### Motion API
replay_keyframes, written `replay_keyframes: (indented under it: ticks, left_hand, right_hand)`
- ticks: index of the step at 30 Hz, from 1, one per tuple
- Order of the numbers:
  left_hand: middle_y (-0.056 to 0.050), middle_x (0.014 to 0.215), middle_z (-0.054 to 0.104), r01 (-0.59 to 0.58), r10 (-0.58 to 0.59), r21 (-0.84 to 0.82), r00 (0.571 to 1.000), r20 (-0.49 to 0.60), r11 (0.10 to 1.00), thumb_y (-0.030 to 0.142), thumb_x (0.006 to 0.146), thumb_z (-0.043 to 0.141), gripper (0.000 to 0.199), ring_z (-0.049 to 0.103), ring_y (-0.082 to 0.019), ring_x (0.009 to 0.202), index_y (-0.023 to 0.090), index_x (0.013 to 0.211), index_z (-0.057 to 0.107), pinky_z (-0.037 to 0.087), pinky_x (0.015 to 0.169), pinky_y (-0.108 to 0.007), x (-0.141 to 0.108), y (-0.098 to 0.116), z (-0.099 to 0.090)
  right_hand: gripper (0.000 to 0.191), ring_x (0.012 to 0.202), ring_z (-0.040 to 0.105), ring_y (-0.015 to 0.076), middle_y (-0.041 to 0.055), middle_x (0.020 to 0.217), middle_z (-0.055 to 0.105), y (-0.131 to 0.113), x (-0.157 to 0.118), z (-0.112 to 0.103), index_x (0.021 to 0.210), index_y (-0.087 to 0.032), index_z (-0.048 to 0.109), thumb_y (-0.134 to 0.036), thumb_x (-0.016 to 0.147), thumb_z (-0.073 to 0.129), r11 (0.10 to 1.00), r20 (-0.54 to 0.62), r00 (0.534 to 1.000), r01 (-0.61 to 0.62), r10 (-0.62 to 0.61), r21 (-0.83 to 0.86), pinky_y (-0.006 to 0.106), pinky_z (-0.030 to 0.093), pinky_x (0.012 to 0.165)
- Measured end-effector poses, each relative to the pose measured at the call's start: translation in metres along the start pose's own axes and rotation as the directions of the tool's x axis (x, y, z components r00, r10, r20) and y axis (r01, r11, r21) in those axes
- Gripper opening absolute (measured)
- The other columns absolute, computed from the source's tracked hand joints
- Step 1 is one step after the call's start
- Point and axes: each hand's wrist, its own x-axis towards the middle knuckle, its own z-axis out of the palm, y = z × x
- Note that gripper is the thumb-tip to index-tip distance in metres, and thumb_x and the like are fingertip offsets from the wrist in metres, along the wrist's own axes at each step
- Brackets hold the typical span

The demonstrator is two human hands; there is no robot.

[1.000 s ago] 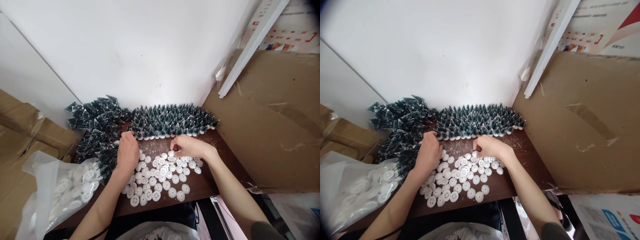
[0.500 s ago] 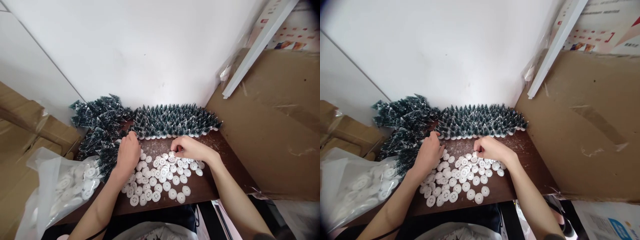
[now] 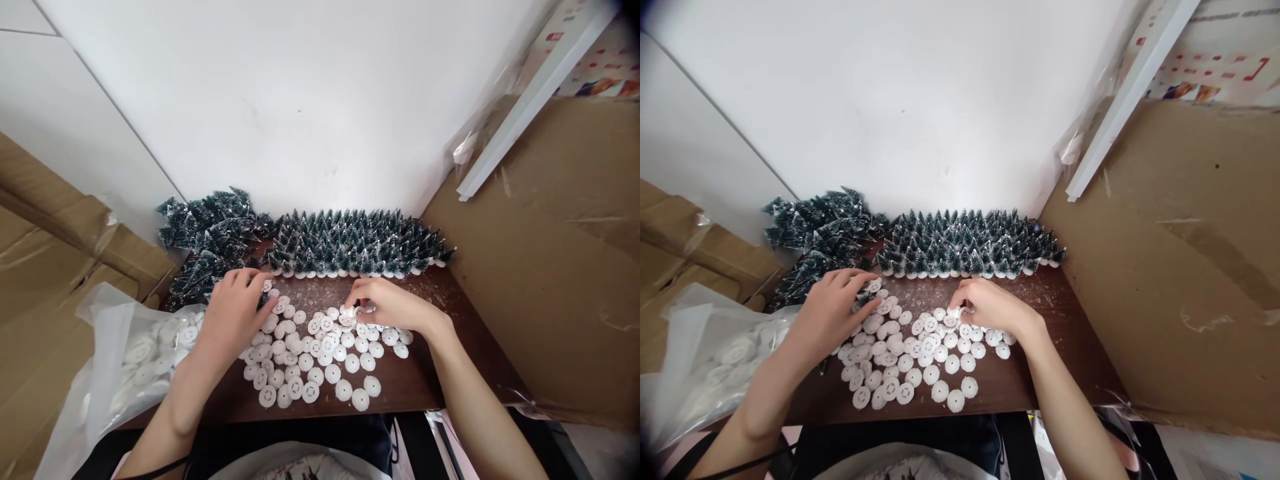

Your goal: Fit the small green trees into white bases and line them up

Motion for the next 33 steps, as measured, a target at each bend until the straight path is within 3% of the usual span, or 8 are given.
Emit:
replay_keyframes:
  ticks: [4, 7, 11, 16, 21, 25, 30, 33]
  left_hand:
    - [-0.016, 0.126, 0.059, 0.059, -0.059, 0.112, 0.998, -0.006, 0.992, 0.027, 0.081, 0.067, 0.037, 0.050, -0.039, 0.121, 0.016, 0.116, 0.064, 0.042, 0.099, -0.054, -0.014, -0.020, -0.001]
    - [-0.014, 0.128, 0.058, 0.127, -0.128, 0.092, 0.992, 0.012, 0.988, 0.027, 0.085, 0.062, 0.038, 0.051, -0.037, 0.119, 0.019, 0.122, 0.061, 0.045, 0.095, -0.053, -0.018, -0.029, -0.002]
    - [-0.011, 0.122, 0.061, 0.180, -0.180, 0.011, 0.984, -0.008, 0.984, 0.031, 0.086, 0.062, 0.036, 0.053, -0.035, 0.112, 0.019, 0.120, 0.062, 0.047, 0.091, -0.050, -0.017, -0.036, -0.004]
    - [-0.010, 0.117, 0.064, 0.148, -0.164, -0.149, 0.981, -0.105, 0.978, 0.037, 0.087, 0.061, 0.025, 0.056, -0.031, 0.108, 0.020, 0.105, 0.066, 0.047, 0.092, -0.046, -0.015, -0.039, -0.003]
    - [-0.008, 0.113, 0.068, 0.120, -0.171, -0.245, 0.965, -0.200, 0.962, 0.042, 0.090, 0.055, 0.025, 0.060, -0.029, 0.105, 0.022, 0.096, 0.069, 0.046, 0.094, -0.046, -0.010, -0.038, -0.004]
    - [-0.007, 0.112, 0.069, 0.119, -0.201, -0.269, 0.932, -0.302, 0.956, 0.035, 0.091, 0.056, 0.018, 0.061, -0.027, 0.107, 0.023, 0.097, 0.068, 0.048, 0.095, -0.044, -0.007, -0.031, -0.011]
    - [-0.006, 0.115, 0.067, 0.118, -0.249, -0.302, 0.861, -0.443, 0.946, 0.027, 0.093, 0.053, 0.015, 0.059, -0.024, 0.114, 0.023, 0.103, 0.063, 0.045, 0.103, -0.044, -0.003, -0.023, -0.019]
    - [-0.007, 0.116, 0.066, 0.115, -0.260, -0.315, 0.843, -0.471, 0.942, 0.023, 0.093, 0.051, 0.018, 0.057, -0.024, 0.119, 0.023, 0.109, 0.061, 0.043, 0.107, -0.043, -0.001, -0.025, -0.017]
  right_hand:
    - [0.026, 0.083, 0.062, 0.0174, 0.0057, 0.101, 0.069, -0.001, -0.001, 0.001, 0.103, -0.020, 0.074, -0.014, 0.077, 0.071, 0.999, 0.008, 0.999, -0.033, 0.033, 0.012, 0.030, 0.046, 0.069]
    - [0.030, 0.087, 0.063, 0.0193, 0.0072, 0.106, 0.069, -0.002, -0.002, 0.001, 0.107, -0.018, 0.073, -0.015, 0.077, 0.072, 0.997, 0.022, 0.997, -0.071, 0.071, 0.005, 0.031, 0.047, 0.070]
    - [0.030, 0.092, 0.063, 0.0214, 0.0080, 0.109, 0.069, -0.004, -0.002, 0.002, 0.107, -0.017, 0.073, -0.014, 0.078, 0.070, 0.997, 0.020, 0.997, -0.075, 0.076, -0.033, 0.032, 0.049, 0.073]
    - [0.030, 0.087, 0.066, 0.0196, 0.0083, 0.103, 0.072, -0.005, -0.001, 0.002, 0.106, -0.016, 0.073, -0.009, 0.079, 0.065, 0.995, -0.007, 0.996, -0.089, 0.089, -0.038, 0.031, 0.050, 0.075]
    - [0.038, 0.091, 0.065, 0.0193, 0.0072, 0.110, 0.070, -0.001, -0.002, 0.004, 0.113, -0.019, 0.069, -0.009, 0.076, 0.067, 0.998, -0.008, 0.998, -0.067, 0.067, -0.011, 0.030, 0.049, 0.075]
    - [0.037, 0.091, 0.062, 0.0191, 0.0056, 0.109, 0.067, -0.002, -0.003, 0.005, 0.108, -0.021, 0.065, -0.006, 0.075, 0.066, 0.997, 0.001, 0.999, -0.048, 0.049, -0.052, 0.030, 0.047, 0.074]
    - [0.031, 0.091, 0.061, 0.0191, 0.0058, 0.107, 0.066, -0.005, -0.002, 0.005, 0.104, -0.020, 0.064, -0.007, 0.077, 0.064, 0.997, 0.004, 0.999, -0.050, 0.051, -0.054, 0.030, 0.046, 0.074]
    - [0.027, 0.089, 0.061, 0.0185, 0.0054, 0.105, 0.067, -0.007, -0.002, 0.004, 0.101, -0.020, 0.065, -0.006, 0.079, 0.060, 0.998, -0.002, 0.999, -0.049, 0.049, -0.046, 0.030, 0.046, 0.073]
